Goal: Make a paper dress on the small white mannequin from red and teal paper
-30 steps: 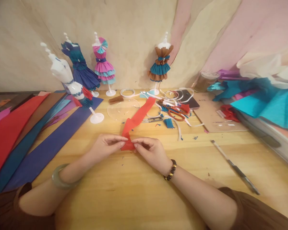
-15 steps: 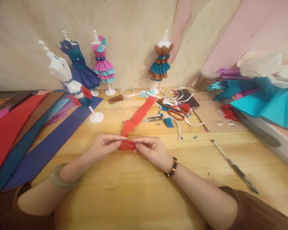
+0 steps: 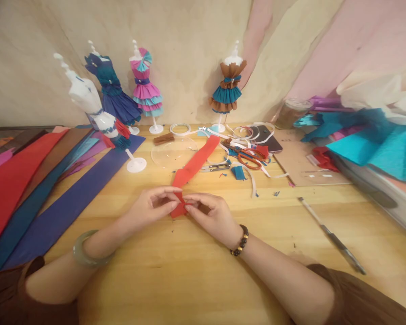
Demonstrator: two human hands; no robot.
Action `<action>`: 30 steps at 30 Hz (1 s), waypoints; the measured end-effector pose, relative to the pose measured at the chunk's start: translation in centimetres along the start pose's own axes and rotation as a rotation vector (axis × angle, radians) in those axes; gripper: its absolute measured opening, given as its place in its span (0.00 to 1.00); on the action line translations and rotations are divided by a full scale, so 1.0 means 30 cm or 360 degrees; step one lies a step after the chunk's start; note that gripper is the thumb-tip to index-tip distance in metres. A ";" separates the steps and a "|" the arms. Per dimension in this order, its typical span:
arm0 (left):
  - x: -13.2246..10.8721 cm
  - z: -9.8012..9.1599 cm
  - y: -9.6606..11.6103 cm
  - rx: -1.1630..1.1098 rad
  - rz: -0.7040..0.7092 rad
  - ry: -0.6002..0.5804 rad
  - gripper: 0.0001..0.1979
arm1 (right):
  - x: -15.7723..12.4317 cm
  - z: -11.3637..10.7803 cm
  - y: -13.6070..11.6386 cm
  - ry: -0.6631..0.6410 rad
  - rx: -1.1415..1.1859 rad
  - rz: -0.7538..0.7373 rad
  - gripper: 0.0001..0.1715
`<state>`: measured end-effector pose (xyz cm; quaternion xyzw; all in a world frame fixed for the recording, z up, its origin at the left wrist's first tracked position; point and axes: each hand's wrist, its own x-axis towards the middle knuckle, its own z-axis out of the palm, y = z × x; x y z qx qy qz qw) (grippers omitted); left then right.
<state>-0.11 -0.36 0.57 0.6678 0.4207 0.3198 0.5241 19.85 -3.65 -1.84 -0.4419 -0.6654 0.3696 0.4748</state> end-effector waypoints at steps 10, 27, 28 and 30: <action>-0.010 0.013 -0.002 0.0352 0.0418 0.0171 0.15 | 0.003 -0.001 -0.004 -0.0052 -0.0172 -0.0125 0.14; -0.005 0.011 -0.017 0.0822 0.0994 0.0145 0.07 | 0.013 -0.013 -0.019 -0.0034 -0.0252 -0.0246 0.09; -0.004 0.010 -0.018 0.0806 0.1005 0.0131 0.06 | 0.012 -0.013 -0.018 -0.0040 -0.0259 -0.0248 0.09; -0.002 0.008 -0.020 0.0777 0.1021 0.0117 0.07 | 0.011 -0.012 -0.016 -0.0033 -0.0266 -0.0254 0.08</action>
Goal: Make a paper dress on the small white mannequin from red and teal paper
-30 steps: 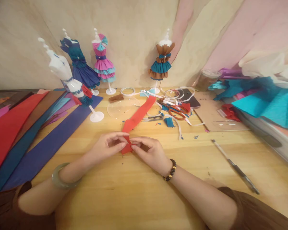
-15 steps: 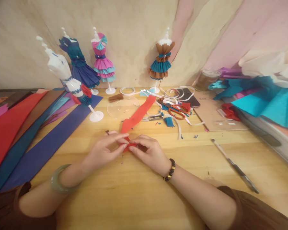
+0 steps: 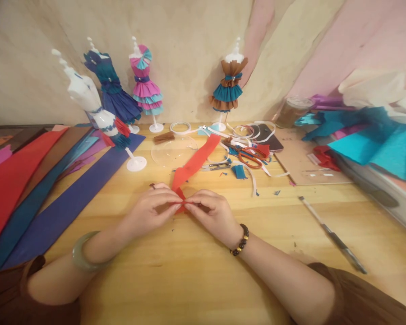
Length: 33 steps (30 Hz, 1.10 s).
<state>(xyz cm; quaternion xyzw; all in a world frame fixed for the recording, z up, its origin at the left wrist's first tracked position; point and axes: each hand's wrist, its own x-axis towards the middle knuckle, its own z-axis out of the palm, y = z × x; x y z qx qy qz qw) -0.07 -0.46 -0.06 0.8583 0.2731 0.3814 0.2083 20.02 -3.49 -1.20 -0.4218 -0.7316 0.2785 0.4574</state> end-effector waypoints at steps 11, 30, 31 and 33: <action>0.006 0.004 0.004 -0.0101 -0.0122 -0.0008 0.07 | 0.001 0.000 -0.005 0.0025 0.0002 0.0002 0.07; 0.010 0.000 0.000 -0.0613 -0.0865 0.0033 0.06 | -0.011 0.002 0.012 0.0064 0.0270 0.0260 0.05; 0.011 -0.002 -0.001 -0.0631 -0.0827 0.0033 0.06 | -0.010 -0.001 0.010 0.0045 0.0267 0.0245 0.06; 0.015 -0.007 0.000 -0.0632 -0.0737 -0.0005 0.07 | -0.007 -0.006 0.008 0.0001 0.0234 0.0194 0.08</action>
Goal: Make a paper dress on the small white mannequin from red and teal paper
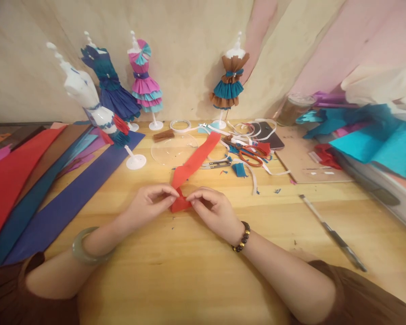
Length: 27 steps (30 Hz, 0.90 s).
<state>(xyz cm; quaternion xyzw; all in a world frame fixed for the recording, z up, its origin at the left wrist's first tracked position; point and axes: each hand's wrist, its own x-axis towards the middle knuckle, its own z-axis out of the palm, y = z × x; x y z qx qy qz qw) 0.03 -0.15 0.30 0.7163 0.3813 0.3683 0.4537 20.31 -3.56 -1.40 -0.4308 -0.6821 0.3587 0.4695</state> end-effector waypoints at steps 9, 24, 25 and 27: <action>-0.004 0.010 0.014 0.0104 0.0019 -0.0047 0.04 | 0.002 0.018 0.010 0.0047 -0.0114 0.0025 0.04; 0.000 0.009 -0.019 0.0092 -0.0040 0.0044 0.05 | 0.003 0.015 0.015 0.0134 -0.0238 -0.0059 0.04; -0.001 0.009 -0.019 0.0100 -0.0047 0.0044 0.06 | 0.003 0.015 0.015 0.0139 -0.0240 -0.0054 0.04; -0.001 0.008 -0.016 0.0131 -0.0046 0.0048 0.06 | 0.004 0.014 0.015 0.0138 -0.0244 -0.0045 0.03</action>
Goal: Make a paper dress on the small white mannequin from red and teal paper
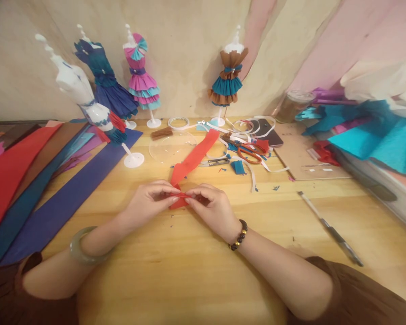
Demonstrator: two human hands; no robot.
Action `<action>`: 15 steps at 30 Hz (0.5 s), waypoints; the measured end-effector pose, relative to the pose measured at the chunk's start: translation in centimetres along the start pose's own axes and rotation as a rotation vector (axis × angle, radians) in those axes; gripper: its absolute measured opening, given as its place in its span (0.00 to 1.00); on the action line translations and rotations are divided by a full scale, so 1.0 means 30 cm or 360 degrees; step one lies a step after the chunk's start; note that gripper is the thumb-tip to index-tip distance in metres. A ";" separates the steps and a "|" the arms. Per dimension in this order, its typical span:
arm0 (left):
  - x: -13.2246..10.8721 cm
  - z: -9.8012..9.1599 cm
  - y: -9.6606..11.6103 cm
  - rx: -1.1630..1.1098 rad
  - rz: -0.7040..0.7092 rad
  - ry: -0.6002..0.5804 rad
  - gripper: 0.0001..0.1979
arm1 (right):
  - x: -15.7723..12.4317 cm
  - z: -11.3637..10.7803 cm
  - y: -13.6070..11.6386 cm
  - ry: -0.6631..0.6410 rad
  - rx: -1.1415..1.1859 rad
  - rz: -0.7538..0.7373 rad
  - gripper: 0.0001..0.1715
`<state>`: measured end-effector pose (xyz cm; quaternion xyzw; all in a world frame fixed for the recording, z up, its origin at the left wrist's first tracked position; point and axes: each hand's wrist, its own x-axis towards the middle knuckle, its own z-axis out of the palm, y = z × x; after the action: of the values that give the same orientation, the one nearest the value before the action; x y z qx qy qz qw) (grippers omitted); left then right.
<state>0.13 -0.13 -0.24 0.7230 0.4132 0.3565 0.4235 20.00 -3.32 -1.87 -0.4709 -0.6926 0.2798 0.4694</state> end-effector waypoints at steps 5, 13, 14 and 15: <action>-0.001 -0.005 0.008 0.0119 0.0034 0.0016 0.06 | 0.002 -0.003 -0.005 0.0002 0.0004 0.0022 0.03; 0.001 -0.009 0.007 0.0146 0.0106 0.0017 0.06 | 0.005 -0.005 -0.018 -0.0005 -0.0016 0.0065 0.04; 0.002 -0.009 0.007 0.0138 0.0109 0.0011 0.06 | 0.005 -0.004 -0.016 0.0000 -0.0005 0.0058 0.04; 0.003 -0.009 0.008 0.0129 0.0111 0.0007 0.06 | 0.004 -0.003 -0.013 0.0004 0.0012 0.0052 0.04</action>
<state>-0.01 -0.03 0.09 0.7529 0.4027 0.3556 0.3803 19.93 -3.36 -1.47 -0.4808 -0.6832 0.2894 0.4673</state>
